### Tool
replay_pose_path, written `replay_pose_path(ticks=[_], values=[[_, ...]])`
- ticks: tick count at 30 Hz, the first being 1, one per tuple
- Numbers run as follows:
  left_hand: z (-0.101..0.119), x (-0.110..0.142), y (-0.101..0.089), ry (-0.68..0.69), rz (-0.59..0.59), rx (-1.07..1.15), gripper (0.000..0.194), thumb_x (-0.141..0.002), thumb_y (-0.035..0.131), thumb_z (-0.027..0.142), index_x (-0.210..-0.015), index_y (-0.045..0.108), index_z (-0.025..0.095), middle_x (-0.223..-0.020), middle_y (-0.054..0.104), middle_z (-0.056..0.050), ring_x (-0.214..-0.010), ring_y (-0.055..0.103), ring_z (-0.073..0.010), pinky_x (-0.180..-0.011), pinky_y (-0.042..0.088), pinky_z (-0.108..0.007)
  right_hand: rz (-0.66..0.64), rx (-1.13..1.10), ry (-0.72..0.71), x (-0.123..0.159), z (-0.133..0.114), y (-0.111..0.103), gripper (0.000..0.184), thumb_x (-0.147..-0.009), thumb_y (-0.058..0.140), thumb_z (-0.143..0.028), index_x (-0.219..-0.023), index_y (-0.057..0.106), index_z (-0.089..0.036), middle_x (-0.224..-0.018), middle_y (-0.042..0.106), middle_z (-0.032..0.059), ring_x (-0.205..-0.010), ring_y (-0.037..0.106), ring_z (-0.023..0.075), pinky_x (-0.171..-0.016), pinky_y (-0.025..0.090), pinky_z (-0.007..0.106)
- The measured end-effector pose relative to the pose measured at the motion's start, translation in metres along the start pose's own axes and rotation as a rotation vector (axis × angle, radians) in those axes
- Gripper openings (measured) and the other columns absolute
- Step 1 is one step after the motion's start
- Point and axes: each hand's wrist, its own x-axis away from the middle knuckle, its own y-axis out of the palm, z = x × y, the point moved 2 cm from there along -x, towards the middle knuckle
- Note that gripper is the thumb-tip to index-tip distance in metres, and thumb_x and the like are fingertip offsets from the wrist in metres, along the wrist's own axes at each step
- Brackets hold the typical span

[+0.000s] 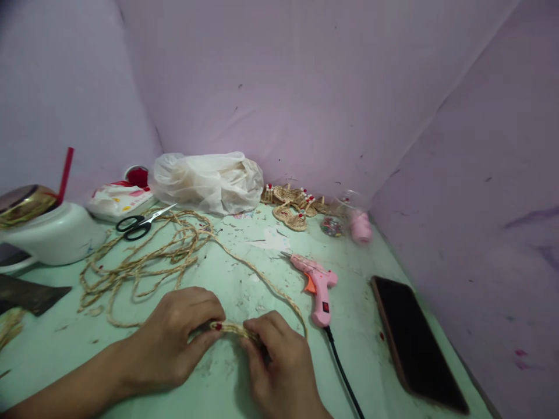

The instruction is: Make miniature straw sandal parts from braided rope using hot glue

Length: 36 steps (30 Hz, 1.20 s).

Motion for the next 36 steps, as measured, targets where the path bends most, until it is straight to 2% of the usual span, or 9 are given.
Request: replay_pose_path(ticks=[7,11,13,16,19,22,28,33,36], values=[[0.004,-0.001,0.003,0.221,0.082,-0.087,0.018,-0.077,0.044,0.011,-0.065,0.056,0.016,-0.059,0.052,-0.004,-0.058,0.048,-0.0169,-0.055,0.038,-0.031,0.035,0.021,-0.045,0.004,-0.001,0.001,0.014,-0.08,0.051,-0.012,-0.088,0.062,-0.016,-0.062,0.053,0.0009,-0.051,0.053,0.0117,-0.045,0.041,0.022],[0.005,-0.002,-0.003,0.285,0.144,-0.025,0.02,-0.08,0.041,0.01,-0.072,0.057,0.017,-0.057,0.053,-0.001,-0.055,0.05,-0.0144,-0.067,0.046,-0.033,0.051,-0.04,-0.026,0.004,-0.004,0.0,0.012,-0.081,0.051,-0.012,-0.085,0.062,-0.015,-0.061,0.053,0.0008,-0.051,0.053,0.012,-0.044,0.04,0.023],[0.005,-0.002,-0.006,0.28,0.135,0.002,0.02,-0.081,0.041,0.011,-0.073,0.058,0.018,-0.058,0.055,-0.001,-0.056,0.051,-0.0138,-0.074,0.047,-0.034,0.06,-0.05,-0.013,0.004,-0.005,-0.002,0.01,-0.081,0.052,-0.013,-0.084,0.062,-0.016,-0.061,0.053,0.0007,-0.051,0.053,0.0121,-0.044,0.04,0.023],[0.004,-0.001,-0.005,0.192,0.044,0.016,0.016,-0.08,0.044,0.012,-0.074,0.059,0.018,-0.061,0.056,-0.001,-0.061,0.053,-0.0146,-0.082,0.046,-0.038,0.042,-0.038,0.0,0.003,-0.004,-0.001,0.01,-0.08,0.053,-0.014,-0.084,0.063,-0.016,-0.06,0.053,0.0001,-0.049,0.052,0.0115,-0.043,0.039,0.022],[0.005,0.001,0.001,0.095,-0.036,0.006,0.011,-0.076,0.052,0.016,-0.083,0.06,0.016,-0.071,0.059,-0.004,-0.069,0.054,-0.0181,-0.08,0.046,-0.041,0.016,-0.012,0.009,0.002,-0.004,0.0,0.012,-0.081,0.052,-0.014,-0.082,0.064,-0.015,-0.059,0.051,-0.0001,-0.049,0.051,0.0111,-0.043,0.038,0.021],[0.007,0.001,0.008,0.154,0.001,0.018,0.013,-0.076,0.048,0.011,-0.077,0.06,0.015,-0.069,0.057,-0.005,-0.066,0.052,-0.0166,-0.078,0.047,-0.041,-0.007,-0.007,-0.011,0.002,-0.006,0.001,0.014,-0.081,0.051,-0.013,-0.082,0.065,-0.013,-0.059,0.05,0.0006,-0.05,0.051,0.0113,-0.044,0.037,0.022],[0.005,0.0,0.001,0.305,0.091,0.115,0.018,-0.078,0.045,0.004,-0.077,0.06,0.014,-0.066,0.057,-0.002,-0.061,0.053,-0.0113,-0.1,0.036,-0.042,0.042,-0.102,-0.053,0.0,-0.01,0.0,0.012,-0.079,0.053,-0.012,-0.082,0.064,-0.012,-0.058,0.05,0.0003,-0.049,0.049,0.0109,-0.045,0.036,0.022],[0.007,0.0,0.002,0.229,0.005,0.021,0.015,-0.077,0.047,0.008,-0.08,0.059,0.015,-0.07,0.056,-0.003,-0.069,0.053,-0.0141,-0.104,0.03,-0.045,0.018,-0.055,-0.008,-0.003,-0.009,0.001,0.011,-0.079,0.056,-0.014,-0.08,0.067,-0.012,-0.057,0.053,0.0015,-0.049,0.051,0.0111,-0.045,0.038,0.021],[0.01,0.002,0.008,0.204,0.037,-0.058,0.015,-0.077,0.045,0.008,-0.079,0.059,0.015,-0.071,0.055,-0.003,-0.07,0.051,-0.0156,-0.103,0.028,-0.049,0.014,-0.019,-0.027,-0.003,-0.01,0.0,0.012,-0.078,0.056,-0.013,-0.081,0.067,-0.011,-0.057,0.055,0.0025,-0.05,0.053,0.0113,-0.046,0.039,0.021]])
